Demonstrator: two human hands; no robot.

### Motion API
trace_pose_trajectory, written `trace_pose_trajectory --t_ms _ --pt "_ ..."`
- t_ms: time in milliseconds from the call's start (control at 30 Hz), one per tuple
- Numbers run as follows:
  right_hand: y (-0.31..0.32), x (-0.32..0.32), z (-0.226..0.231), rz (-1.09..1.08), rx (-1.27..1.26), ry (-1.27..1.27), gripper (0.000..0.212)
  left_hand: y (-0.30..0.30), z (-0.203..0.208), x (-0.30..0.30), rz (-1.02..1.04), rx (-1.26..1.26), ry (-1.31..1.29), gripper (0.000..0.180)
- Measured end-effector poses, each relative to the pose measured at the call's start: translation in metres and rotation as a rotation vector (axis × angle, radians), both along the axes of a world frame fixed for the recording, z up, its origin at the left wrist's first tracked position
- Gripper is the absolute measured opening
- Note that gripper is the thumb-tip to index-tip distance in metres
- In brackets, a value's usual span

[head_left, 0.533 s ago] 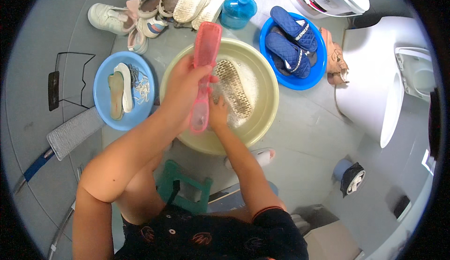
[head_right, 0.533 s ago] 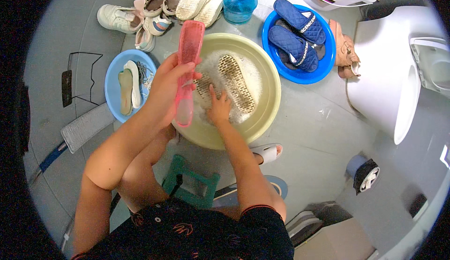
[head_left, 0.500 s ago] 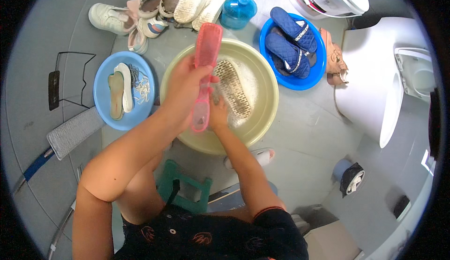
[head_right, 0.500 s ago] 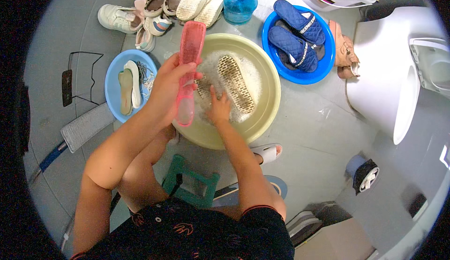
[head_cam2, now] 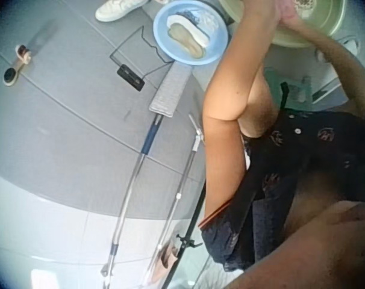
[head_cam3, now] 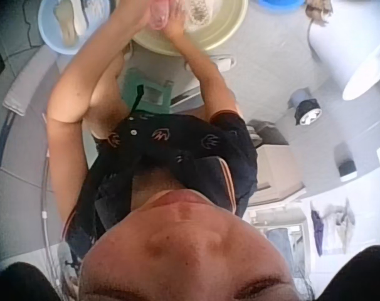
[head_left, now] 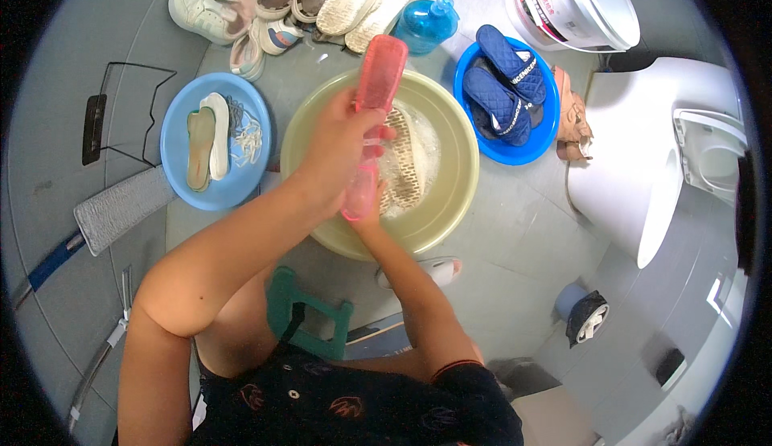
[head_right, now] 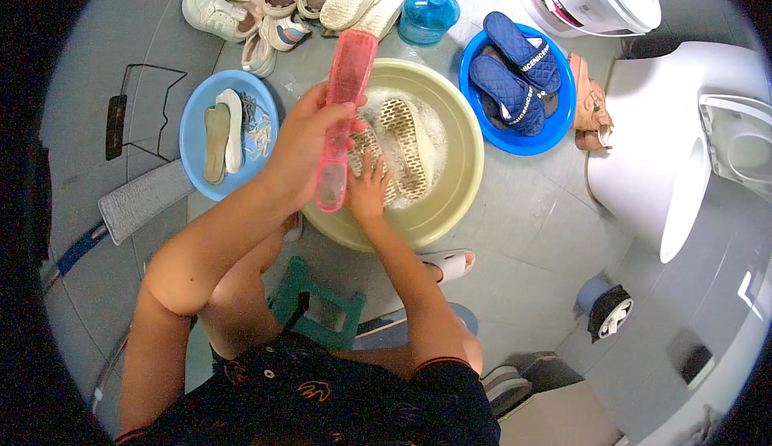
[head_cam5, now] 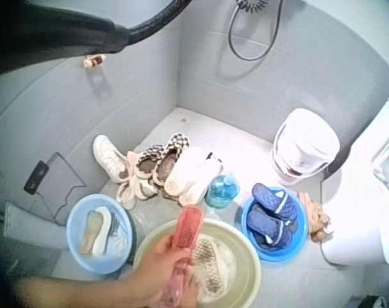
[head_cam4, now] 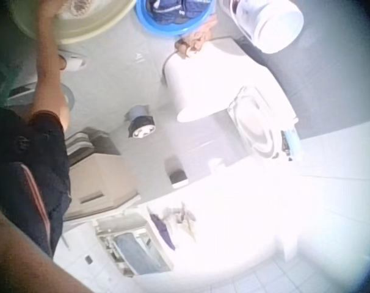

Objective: The person sits on a small stool in a bathroom and scrubs a pair of yellow slippers with a pink brush. They dip the slippers into a basin of soapy water and scrub the soles and uppers repeatedly. The person handles the slippers one at a time, rinsing them in the basin and scrubbing them thoroughly.

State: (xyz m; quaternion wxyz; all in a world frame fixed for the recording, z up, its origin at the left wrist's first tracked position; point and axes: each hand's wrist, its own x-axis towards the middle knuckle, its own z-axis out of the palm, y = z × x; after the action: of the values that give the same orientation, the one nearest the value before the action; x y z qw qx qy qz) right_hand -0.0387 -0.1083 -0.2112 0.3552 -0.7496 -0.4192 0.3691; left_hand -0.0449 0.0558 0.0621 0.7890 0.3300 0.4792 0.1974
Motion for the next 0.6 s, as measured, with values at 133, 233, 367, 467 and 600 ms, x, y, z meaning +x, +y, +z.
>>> trace_pose_trajectory --t_ms 133,233,367,467,600 --pt "0.001 -0.011 -0.024 0.338 -0.343 -0.569 0.063 0.008 -0.004 -0.006 -0.010 0.021 0.010 0.035" --pt "0.004 -0.011 -0.036 0.376 -0.509 -0.624 0.065 0.011 -0.007 -0.008 -0.016 0.024 0.013 0.035" --pt "0.019 0.002 -0.030 0.353 -0.487 -0.403 0.068 0.010 -0.011 -0.009 -0.004 0.032 0.032 0.035" --pt "0.015 0.029 -0.076 0.178 -0.265 0.027 0.074 0.008 -0.007 -0.005 -0.046 0.020 0.020 0.035" --pt "0.006 0.077 -0.030 0.086 -0.157 -0.433 0.085 0.010 -0.006 -0.009 -0.008 0.024 0.016 0.035"
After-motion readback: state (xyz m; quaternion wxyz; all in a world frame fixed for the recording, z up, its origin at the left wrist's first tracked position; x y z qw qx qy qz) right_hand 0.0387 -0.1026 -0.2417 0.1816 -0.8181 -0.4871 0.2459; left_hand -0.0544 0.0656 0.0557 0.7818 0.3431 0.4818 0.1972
